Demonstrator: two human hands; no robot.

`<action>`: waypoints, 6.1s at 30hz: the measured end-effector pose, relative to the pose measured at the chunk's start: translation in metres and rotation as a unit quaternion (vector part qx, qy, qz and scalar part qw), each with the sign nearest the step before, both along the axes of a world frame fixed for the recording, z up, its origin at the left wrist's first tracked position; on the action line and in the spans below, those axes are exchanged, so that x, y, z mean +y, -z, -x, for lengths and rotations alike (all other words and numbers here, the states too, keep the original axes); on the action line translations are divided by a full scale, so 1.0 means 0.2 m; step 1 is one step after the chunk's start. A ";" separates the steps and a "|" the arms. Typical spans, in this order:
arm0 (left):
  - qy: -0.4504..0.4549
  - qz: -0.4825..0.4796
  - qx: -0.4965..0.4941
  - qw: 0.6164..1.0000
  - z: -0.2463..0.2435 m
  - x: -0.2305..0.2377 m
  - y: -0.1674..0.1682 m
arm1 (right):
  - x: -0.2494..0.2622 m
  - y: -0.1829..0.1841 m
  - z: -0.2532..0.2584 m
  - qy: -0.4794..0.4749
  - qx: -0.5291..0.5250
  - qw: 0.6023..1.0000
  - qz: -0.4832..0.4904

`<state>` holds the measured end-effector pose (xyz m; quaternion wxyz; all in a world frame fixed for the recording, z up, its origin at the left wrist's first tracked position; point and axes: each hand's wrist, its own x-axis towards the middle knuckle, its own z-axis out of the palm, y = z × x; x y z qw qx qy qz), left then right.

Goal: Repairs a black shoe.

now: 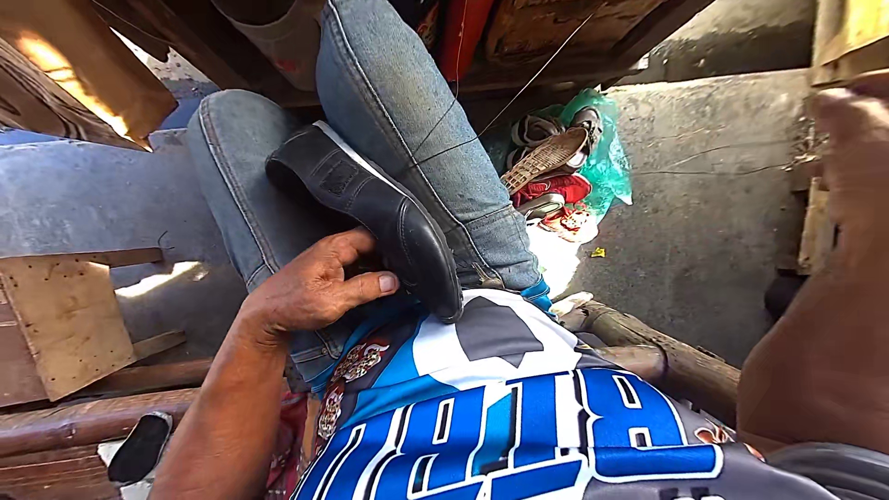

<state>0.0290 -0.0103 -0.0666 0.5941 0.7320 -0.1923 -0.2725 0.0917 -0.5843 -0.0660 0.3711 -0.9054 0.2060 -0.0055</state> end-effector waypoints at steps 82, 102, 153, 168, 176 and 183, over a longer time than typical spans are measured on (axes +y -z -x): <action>-0.193 0.431 0.176 0.864 0.14 -0.18 0.20 | 1.42 -0.06 0.33 -0.530 -0.129 0.806 -0.228; -0.186 0.407 0.161 0.880 0.13 -0.20 0.20 | 1.42 -0.08 0.33 -0.532 -0.108 0.816 -0.196; -0.160 0.281 0.051 0.945 0.07 -0.25 0.10 | 1.43 -0.23 0.14 -0.627 -0.096 0.772 -0.034; -0.444 -0.257 -0.161 0.843 0.21 0.60 0.01 | 1.42 -0.18 0.15 -0.590 -0.064 0.801 -0.071; -0.090 -0.127 -0.193 0.969 0.08 -0.01 0.12 | 1.42 -0.17 0.15 -0.591 -0.053 0.801 -0.074; -0.114 -0.076 -0.200 0.970 0.05 0.07 0.10 | 1.40 -0.17 0.14 -0.585 -0.028 0.804 -0.102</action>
